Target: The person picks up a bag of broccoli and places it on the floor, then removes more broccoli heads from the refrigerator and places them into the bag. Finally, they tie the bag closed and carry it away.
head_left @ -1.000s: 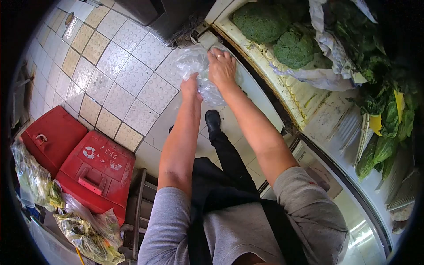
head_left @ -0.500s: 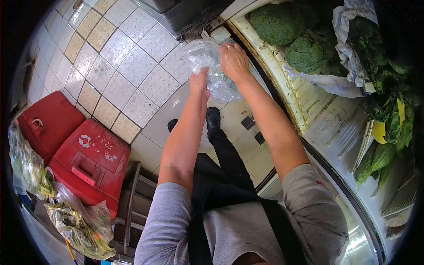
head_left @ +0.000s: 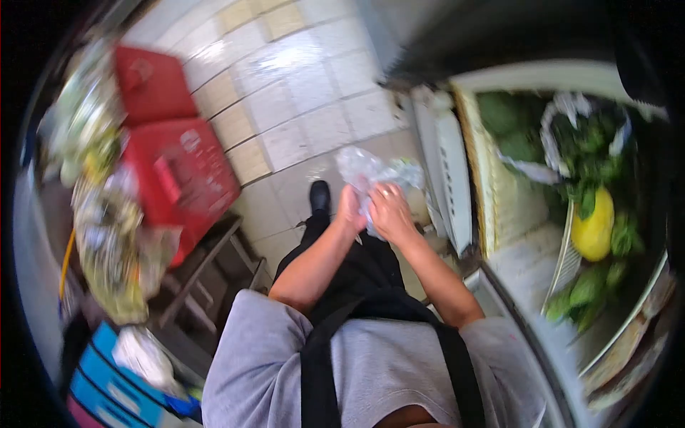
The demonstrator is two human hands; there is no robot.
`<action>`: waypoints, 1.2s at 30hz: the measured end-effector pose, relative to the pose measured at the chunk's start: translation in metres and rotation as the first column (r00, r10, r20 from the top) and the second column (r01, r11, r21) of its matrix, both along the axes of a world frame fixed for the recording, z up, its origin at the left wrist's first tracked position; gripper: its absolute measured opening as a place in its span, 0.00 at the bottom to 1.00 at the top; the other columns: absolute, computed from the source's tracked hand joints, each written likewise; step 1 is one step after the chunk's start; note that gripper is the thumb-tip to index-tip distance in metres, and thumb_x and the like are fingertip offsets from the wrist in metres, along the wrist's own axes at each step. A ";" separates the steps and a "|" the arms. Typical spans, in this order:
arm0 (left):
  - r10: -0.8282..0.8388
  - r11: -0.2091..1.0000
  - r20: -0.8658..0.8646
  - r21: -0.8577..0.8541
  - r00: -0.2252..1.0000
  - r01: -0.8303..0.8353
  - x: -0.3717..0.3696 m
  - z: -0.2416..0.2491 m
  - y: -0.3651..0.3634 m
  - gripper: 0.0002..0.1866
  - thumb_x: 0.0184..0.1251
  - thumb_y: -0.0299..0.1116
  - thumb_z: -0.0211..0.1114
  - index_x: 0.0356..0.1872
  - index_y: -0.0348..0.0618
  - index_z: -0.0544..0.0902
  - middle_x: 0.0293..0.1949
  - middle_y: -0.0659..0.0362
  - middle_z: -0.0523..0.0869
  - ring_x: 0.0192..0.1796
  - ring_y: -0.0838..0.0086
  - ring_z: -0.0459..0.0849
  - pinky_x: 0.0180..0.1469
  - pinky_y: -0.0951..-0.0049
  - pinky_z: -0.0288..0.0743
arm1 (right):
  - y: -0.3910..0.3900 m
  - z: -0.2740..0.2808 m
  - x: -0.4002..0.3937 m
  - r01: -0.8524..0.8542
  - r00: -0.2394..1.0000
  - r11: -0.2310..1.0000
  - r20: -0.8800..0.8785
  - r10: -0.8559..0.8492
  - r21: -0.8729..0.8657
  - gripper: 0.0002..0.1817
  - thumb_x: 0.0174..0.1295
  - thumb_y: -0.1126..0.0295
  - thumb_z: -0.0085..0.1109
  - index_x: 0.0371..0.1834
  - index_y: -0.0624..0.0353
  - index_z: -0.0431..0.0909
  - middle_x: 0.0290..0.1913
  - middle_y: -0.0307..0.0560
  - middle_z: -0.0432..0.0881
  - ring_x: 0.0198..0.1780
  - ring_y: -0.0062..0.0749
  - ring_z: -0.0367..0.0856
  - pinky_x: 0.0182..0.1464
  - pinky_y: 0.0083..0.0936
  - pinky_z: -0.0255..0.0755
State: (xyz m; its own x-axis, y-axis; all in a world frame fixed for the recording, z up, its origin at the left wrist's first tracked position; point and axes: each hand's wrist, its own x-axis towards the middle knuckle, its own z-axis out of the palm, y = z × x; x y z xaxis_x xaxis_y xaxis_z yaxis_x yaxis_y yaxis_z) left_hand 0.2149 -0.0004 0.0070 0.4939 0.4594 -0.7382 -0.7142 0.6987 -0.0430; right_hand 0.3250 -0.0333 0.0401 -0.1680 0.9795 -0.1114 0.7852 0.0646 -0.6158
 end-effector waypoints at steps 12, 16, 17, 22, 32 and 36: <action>0.570 0.809 -0.486 0.474 0.662 -0.348 -0.191 0.156 0.000 0.18 0.60 0.27 0.57 0.52 0.40 0.75 0.44 0.55 0.82 0.46 0.66 0.81 0.49 0.62 0.77 | 0.018 0.230 -0.128 -0.476 0.851 0.838 -0.099 0.515 0.265 0.27 0.48 0.74 0.61 0.57 0.54 0.73 0.61 0.59 0.67 0.62 0.51 0.66 0.65 0.49 0.54; 0.561 0.719 -0.181 0.591 0.808 -0.366 -0.274 0.187 0.000 0.21 0.55 0.26 0.63 0.53 0.39 0.75 0.46 0.55 0.81 0.48 0.68 0.81 0.49 0.62 0.77 | 0.047 0.250 -0.162 -0.038 0.736 0.972 -0.664 -0.128 -0.230 0.38 0.54 0.75 0.60 0.69 0.54 0.53 0.68 0.53 0.59 0.59 0.44 0.70 0.56 0.38 0.69; 0.500 0.725 -0.199 0.629 0.843 -0.282 -0.287 0.187 0.003 0.25 0.52 0.26 0.65 0.55 0.40 0.74 0.47 0.56 0.81 0.48 0.69 0.81 0.51 0.63 0.76 | 0.056 0.253 -0.169 -0.131 0.641 0.894 -0.725 -0.253 -0.428 0.41 0.56 0.70 0.61 0.70 0.52 0.47 0.67 0.52 0.58 0.57 0.41 0.72 0.52 0.37 0.73; 0.471 0.595 -0.077 0.763 0.879 -0.252 -0.304 0.254 0.012 0.26 0.53 0.25 0.65 0.57 0.40 0.73 0.49 0.59 0.80 0.49 0.73 0.79 0.53 0.70 0.73 | 0.078 0.266 -0.225 -0.456 0.503 0.626 -0.764 -0.405 -0.632 0.36 0.54 0.66 0.65 0.65 0.57 0.57 0.59 0.50 0.69 0.54 0.41 0.73 0.48 0.39 0.74; 0.538 0.562 -0.616 0.771 0.576 0.299 -0.295 0.268 0.109 0.28 0.61 0.29 0.57 0.64 0.39 0.64 0.60 0.53 0.71 0.64 0.65 0.65 0.65 0.66 0.58 | 0.183 0.268 -0.265 -0.174 0.393 0.907 -0.872 -0.293 -0.383 0.17 0.55 0.79 0.57 0.50 0.63 0.72 0.43 0.46 0.80 0.41 0.34 0.79 0.42 0.29 0.73; 0.638 0.472 -0.190 0.862 0.746 -0.185 -0.309 0.289 0.133 0.25 0.62 0.33 0.60 0.61 0.46 0.68 0.55 0.59 0.75 0.57 0.70 0.73 0.60 0.64 0.66 | 0.247 0.271 -0.272 -0.254 0.681 0.941 -0.732 0.010 -0.223 0.17 0.56 0.76 0.59 0.49 0.66 0.71 0.46 0.47 0.79 0.43 0.31 0.78 0.45 0.26 0.71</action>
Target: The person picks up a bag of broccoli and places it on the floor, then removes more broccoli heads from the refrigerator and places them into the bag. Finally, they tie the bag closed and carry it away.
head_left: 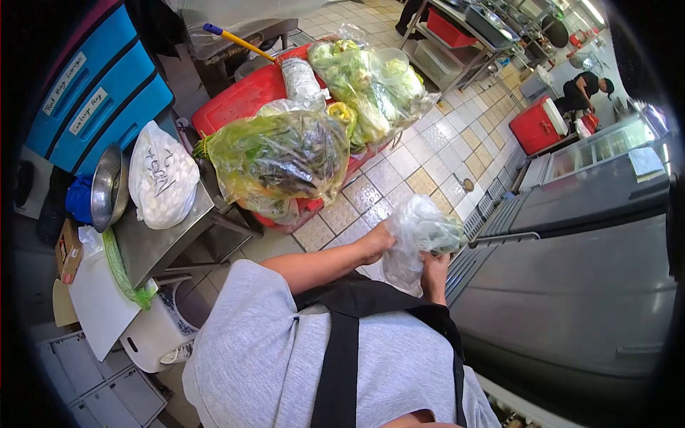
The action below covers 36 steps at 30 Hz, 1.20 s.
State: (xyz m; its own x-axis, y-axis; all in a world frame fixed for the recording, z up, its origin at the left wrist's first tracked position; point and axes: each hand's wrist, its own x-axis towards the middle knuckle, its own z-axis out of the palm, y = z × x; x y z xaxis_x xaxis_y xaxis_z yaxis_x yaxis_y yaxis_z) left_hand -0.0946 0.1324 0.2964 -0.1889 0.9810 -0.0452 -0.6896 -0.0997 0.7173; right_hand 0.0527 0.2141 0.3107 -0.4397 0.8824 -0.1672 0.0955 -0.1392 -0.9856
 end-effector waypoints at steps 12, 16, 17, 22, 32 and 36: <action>0.774 0.602 -0.122 -0.165 0.622 -0.781 -0.246 0.065 0.030 0.19 0.65 0.36 0.57 0.55 0.43 0.72 0.48 0.58 0.79 0.46 0.72 0.80 0.47 0.63 0.79 | 0.125 0.021 -0.108 -0.511 0.859 0.859 -0.046 0.510 -0.026 0.33 0.57 0.68 0.59 0.67 0.57 0.60 0.59 0.49 0.70 0.40 0.23 0.76 0.37 0.18 0.69; 0.628 0.300 -0.760 0.434 -0.167 -0.849 -0.432 0.001 0.015 0.21 0.58 0.28 0.59 0.55 0.40 0.73 0.53 0.52 0.78 0.52 0.65 0.78 0.55 0.66 0.72 | 0.170 -0.032 -0.117 -0.342 0.934 0.912 0.029 0.357 -0.224 0.26 0.59 0.67 0.58 0.62 0.56 0.68 0.54 0.46 0.75 0.36 0.22 0.77 0.36 0.18 0.69; 0.430 0.246 -0.869 0.374 -0.245 -0.894 -0.478 -0.012 0.011 0.22 0.57 0.27 0.58 0.55 0.40 0.74 0.54 0.50 0.77 0.55 0.62 0.77 0.55 0.65 0.71 | 0.180 -0.044 -0.118 -0.332 0.936 0.914 0.037 0.349 -0.232 0.26 0.59 0.67 0.58 0.62 0.56 0.68 0.54 0.46 0.75 0.36 0.22 0.77 0.36 0.18 0.69; -0.198 0.255 -0.955 0.168 -0.221 -0.952 -0.603 -0.082 -0.002 0.23 0.58 0.27 0.56 0.57 0.43 0.72 0.58 0.43 0.72 0.59 0.53 0.73 0.57 0.61 0.69 | 0.210 -0.091 -0.084 -0.191 0.758 0.944 0.571 0.317 -0.270 0.19 0.60 0.69 0.56 0.55 0.56 0.73 0.48 0.45 0.79 0.32 0.22 0.78 0.32 0.19 0.70; -0.965 -0.062 -0.035 -0.932 0.261 -0.357 -0.597 -0.122 0.060 0.45 0.51 0.47 0.65 0.71 0.57 0.53 0.72 0.47 0.47 0.72 0.48 0.51 0.67 0.42 0.50 | 0.219 -0.143 0.003 -0.019 0.478 0.909 0.794 0.374 -0.417 0.19 0.58 0.68 0.57 0.54 0.56 0.74 0.36 0.42 0.81 0.22 0.23 0.78 0.23 0.21 0.71; -0.945 0.103 -0.275 -0.764 0.177 -0.637 -0.588 -0.053 0.102 0.48 0.52 0.54 0.66 0.71 0.54 0.51 0.73 0.51 0.47 0.72 0.49 0.51 0.65 0.34 0.46 | 0.219 -0.137 -0.008 0.055 0.533 0.889 0.767 0.358 -0.454 0.19 0.58 0.67 0.57 0.54 0.56 0.74 0.36 0.42 0.81 0.23 0.24 0.79 0.23 0.21 0.72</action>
